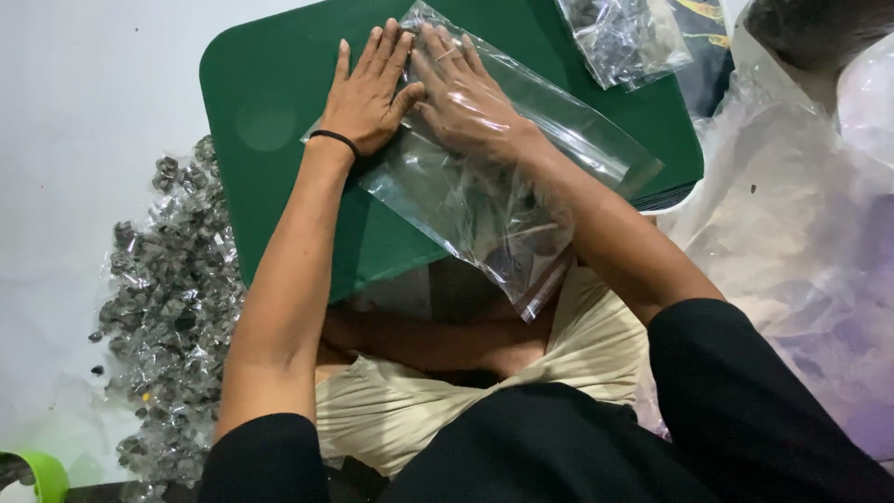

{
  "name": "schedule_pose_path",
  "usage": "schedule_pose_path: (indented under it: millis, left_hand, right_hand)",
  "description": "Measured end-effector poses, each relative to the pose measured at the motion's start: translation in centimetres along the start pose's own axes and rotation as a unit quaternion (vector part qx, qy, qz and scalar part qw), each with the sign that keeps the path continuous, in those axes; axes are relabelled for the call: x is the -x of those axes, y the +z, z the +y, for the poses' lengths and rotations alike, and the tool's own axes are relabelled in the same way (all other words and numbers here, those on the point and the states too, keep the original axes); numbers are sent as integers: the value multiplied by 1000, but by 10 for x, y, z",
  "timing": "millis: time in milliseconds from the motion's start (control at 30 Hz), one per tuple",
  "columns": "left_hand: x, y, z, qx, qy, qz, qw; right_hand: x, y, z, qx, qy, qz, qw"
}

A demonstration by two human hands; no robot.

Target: The person places small food items into small plastic bags by hand and then puts the smaller bags into a larger plastic bag on a green surface.

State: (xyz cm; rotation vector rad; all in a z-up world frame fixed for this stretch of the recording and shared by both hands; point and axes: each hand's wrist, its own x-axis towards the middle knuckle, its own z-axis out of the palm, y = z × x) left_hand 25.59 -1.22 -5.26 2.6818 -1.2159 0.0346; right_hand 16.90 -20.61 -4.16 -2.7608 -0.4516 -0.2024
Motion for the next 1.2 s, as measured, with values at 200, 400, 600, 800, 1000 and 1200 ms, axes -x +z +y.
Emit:
schedule_pose_path:
  millis: [200,400,600,800,1000,1200]
  left_hand:
    - [3,1,-5,8,-11,12,1000]
    - [-3,-4,2,3,5,-25,1000]
    - [-8,-11,13,16,30,0,999]
    - [-6,-8,11,-7,-12,-19,1000]
    - [-5,-21,19,1,-56,-8,998]
    - [49,-43,-5,-58,-33,129,989]
  right_hand:
    - [31,-3,7,-14,-39,1,999]
    - [115,-24,-2,-33,-15,-25,999]
    - [221,-41,16,1,-45,61,997]
    - [266,-109,15,2,13,26,1000]
    - [246,-144,-34,-149,3,317,937]
    - [202,-106,-103,-274,-76,242,927]
